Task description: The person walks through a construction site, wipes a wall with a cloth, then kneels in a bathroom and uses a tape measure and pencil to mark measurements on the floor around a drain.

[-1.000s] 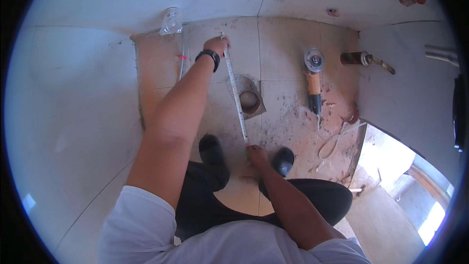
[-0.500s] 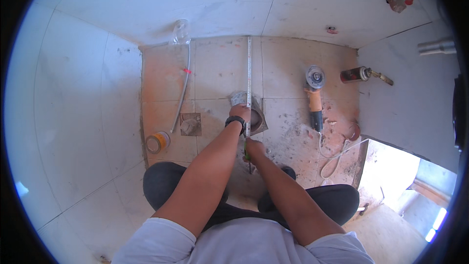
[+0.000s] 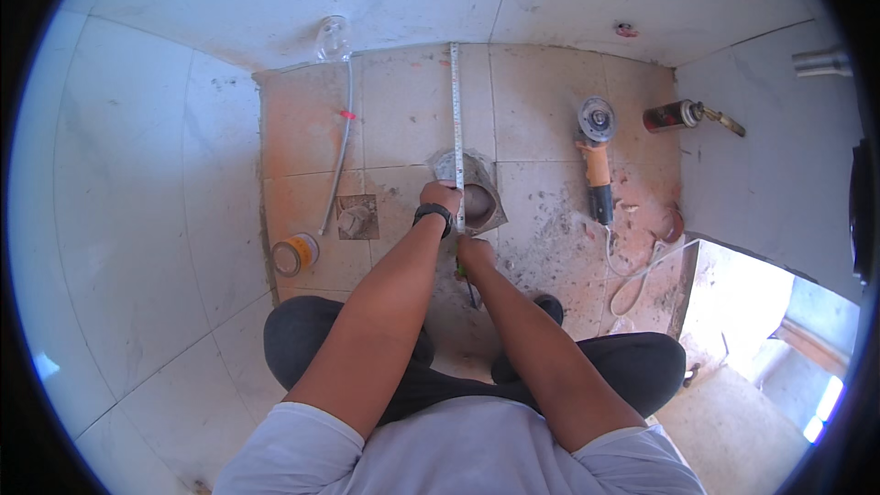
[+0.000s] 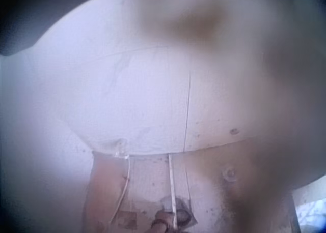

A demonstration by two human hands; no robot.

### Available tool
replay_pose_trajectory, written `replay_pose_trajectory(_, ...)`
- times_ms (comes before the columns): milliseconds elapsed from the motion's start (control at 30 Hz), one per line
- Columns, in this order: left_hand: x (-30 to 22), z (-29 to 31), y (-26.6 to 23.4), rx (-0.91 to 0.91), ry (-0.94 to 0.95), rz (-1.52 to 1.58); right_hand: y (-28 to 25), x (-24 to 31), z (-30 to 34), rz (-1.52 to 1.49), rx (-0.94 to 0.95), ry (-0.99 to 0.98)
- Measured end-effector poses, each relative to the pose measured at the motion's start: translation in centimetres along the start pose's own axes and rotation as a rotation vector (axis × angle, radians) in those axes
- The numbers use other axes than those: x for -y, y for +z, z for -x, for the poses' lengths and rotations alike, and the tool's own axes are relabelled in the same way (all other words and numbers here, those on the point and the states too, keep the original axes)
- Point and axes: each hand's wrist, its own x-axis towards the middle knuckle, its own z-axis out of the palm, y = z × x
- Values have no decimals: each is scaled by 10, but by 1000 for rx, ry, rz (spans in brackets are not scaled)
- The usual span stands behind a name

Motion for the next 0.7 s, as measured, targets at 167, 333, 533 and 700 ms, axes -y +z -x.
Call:
replay_pose_trajectory(167,-6,8,-5,25,-45,-16,-7,11,15,55,17,34)
replay_pose_trajectory(333,-1,-2,-3,-23,33,-17,-11,20,21,25,2,76)
replay_pose_trajectory(533,8,-16,6,-17,50,-25,-9,21,14,28,7,124)
replay_pose_trajectory(700,11,-17,10,-32,36,-20,-7,21,8,-26,-13,148)
